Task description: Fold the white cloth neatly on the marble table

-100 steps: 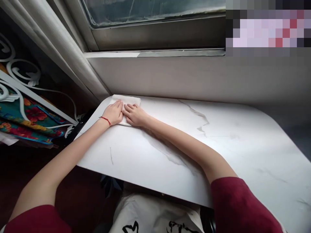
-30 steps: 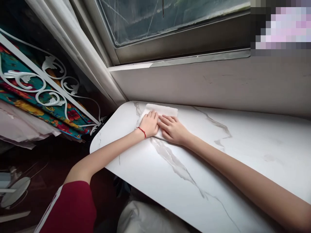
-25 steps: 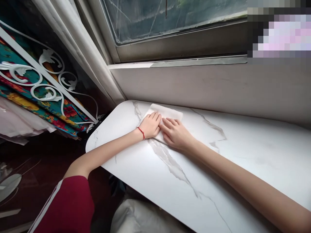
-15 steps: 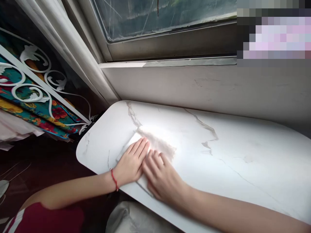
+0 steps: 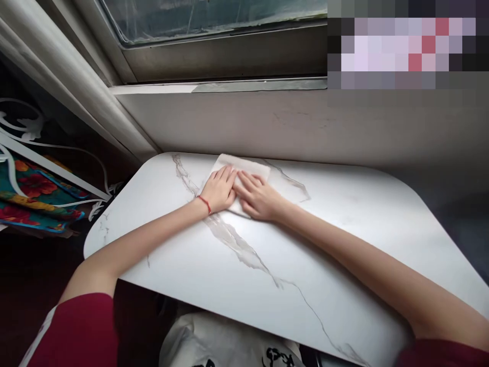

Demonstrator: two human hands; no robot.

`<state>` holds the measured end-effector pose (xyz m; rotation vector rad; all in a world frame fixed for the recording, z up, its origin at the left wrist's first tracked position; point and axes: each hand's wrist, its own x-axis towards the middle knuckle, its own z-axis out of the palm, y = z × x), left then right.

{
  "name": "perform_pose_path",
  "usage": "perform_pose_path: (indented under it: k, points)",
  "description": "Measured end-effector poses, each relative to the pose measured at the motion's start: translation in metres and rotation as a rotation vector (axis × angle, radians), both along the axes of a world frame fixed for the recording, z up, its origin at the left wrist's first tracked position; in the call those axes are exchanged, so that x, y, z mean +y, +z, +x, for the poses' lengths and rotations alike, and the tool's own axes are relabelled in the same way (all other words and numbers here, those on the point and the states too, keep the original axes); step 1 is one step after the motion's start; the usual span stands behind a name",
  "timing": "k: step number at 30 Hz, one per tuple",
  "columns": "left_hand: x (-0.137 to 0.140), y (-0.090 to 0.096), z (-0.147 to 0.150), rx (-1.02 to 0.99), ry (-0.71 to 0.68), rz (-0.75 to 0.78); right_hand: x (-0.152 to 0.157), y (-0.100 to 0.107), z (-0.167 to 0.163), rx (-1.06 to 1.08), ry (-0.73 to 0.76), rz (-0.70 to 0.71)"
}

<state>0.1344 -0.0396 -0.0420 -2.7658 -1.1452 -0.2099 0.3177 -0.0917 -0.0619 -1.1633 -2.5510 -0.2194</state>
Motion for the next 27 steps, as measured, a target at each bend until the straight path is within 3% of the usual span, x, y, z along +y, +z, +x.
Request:
perform_pose_path:
  k: [3,6,10,14,18,20,24,27]
  points:
    - [0.032,-0.005,0.037,-0.101,-0.011,-0.021,0.024,-0.003,0.035,-0.03,-0.065,0.019]
    - [0.04,-0.011,0.052,-0.165,0.002,-0.037,0.03,0.0,0.052,-0.054,-0.067,0.034]
    - [0.037,-0.01,0.047,-0.17,-0.032,-0.054,0.025,0.013,0.043,-0.117,-0.128,0.003]
    - [0.025,0.002,0.045,-0.135,-0.065,-0.07,0.013,0.046,0.022,-0.229,-0.306,-0.157]
    - [-0.015,0.011,0.056,-0.123,-0.115,-0.138,-0.014,0.091,0.007,-0.314,-0.484,-0.366]
    - [-0.046,0.013,0.063,-0.119,-0.134,-0.159,-0.035,0.113,0.002,-0.418,-0.497,-0.498]
    - [-0.118,0.019,0.063,0.01,-0.229,-0.201,-0.085,0.14,-0.009,-0.583,-0.36,-0.76]
    - [-0.161,0.02,0.052,0.14,-0.252,-0.112,-0.125,0.132,-0.021,-0.631,-0.162,-0.783]
